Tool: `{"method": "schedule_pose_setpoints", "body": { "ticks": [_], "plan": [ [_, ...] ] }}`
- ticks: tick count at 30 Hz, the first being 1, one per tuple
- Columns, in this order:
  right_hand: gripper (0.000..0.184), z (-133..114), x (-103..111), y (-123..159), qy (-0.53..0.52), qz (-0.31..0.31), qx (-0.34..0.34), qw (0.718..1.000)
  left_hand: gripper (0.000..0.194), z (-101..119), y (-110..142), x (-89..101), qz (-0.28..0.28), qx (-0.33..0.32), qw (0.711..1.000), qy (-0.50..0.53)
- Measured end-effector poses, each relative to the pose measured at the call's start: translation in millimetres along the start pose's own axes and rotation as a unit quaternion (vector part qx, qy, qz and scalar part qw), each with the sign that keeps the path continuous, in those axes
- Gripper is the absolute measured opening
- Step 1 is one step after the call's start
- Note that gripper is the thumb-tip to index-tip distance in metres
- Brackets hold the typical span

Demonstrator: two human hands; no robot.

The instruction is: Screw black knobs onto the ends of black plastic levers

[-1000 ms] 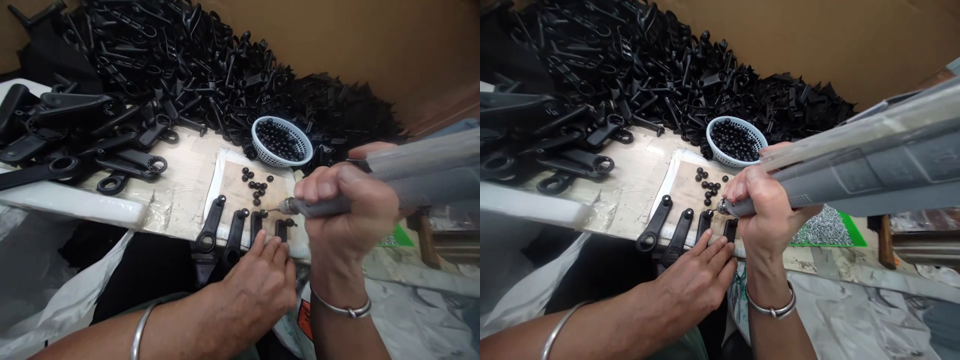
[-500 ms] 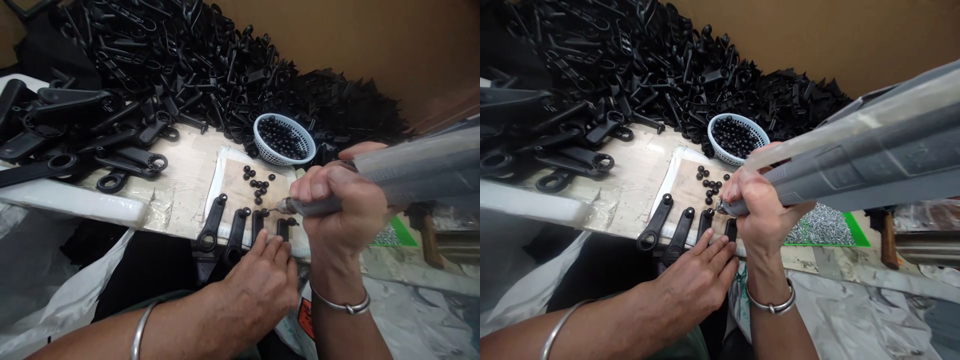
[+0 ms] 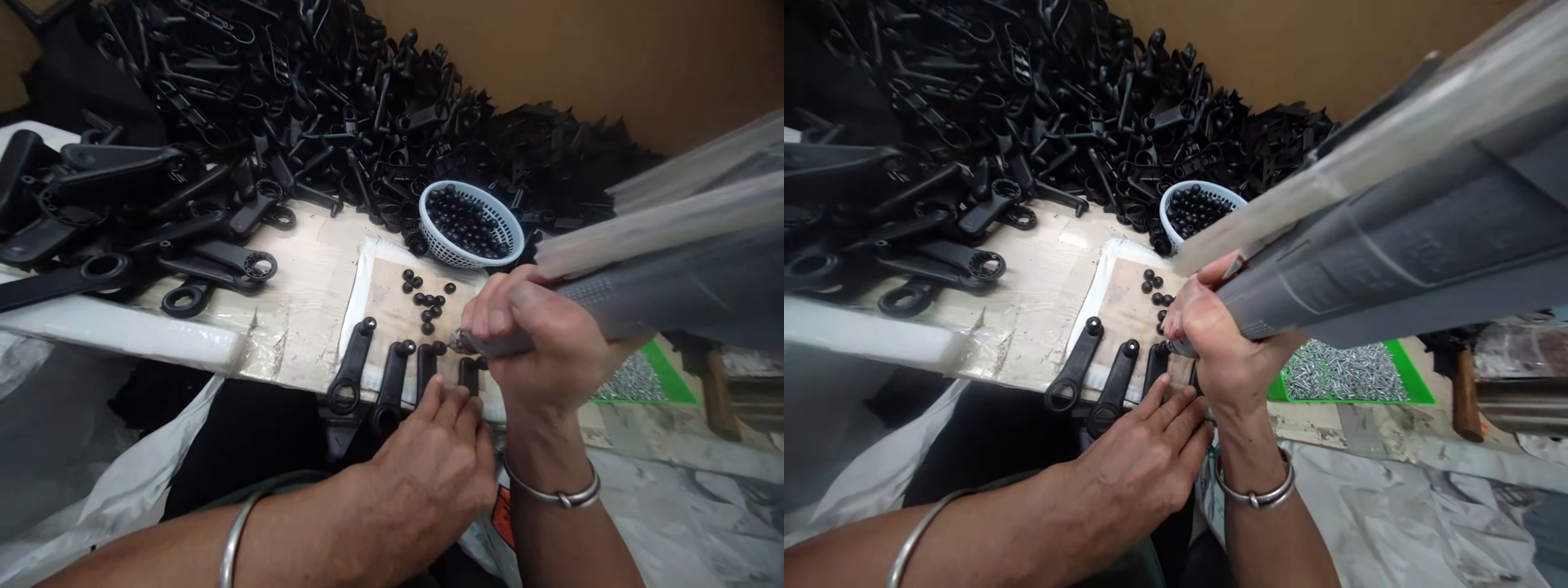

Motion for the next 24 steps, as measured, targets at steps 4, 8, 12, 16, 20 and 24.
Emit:
{"method": "schedule_pose_setpoints", "body": {
  "ticks": [4,8,12,16,20,24],
  "plan": [
    [0.019,0,-2,0,-0.057,0.005,0.005,0.998,0.036,-1,0,-0.7,-0.007,0.007,1.000,0.003],
    [0.013,3,-1,-1,-0.071,0.002,0.003,0.998,0.035,-2,1,-5.2,0.006,0.018,1.000,0.005],
    [0.022,5,-1,-3,-0.049,-0.027,-0.009,0.998,0.034,-2,0,-6.8,0.002,0.020,1.000,0.006],
    [0.023,-18,15,-10,-0.086,0.025,0.035,0.995,0.034,-1,0,-6.6,-0.023,0.014,0.999,0.018],
    [0.023,-48,38,-7,-0.070,0.128,0.091,0.985,0.028,-6,-3,-4.9,-0.047,0.016,0.997,0.057],
    [0.019,-52,56,7,-0.057,0.182,0.078,0.978,0.031,-16,-3,8.6,-0.081,0.003,0.981,0.179]
  ]
}}
Point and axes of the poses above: each hand's wrist, its own y-axis away from the middle knuckle, its own x-axis out of the back of the hand, z = x × y, the point moved 9 cm from there along -y, towards the middle knuckle, and after that the axes turned 2 degrees about x, right-handed, at the moved point
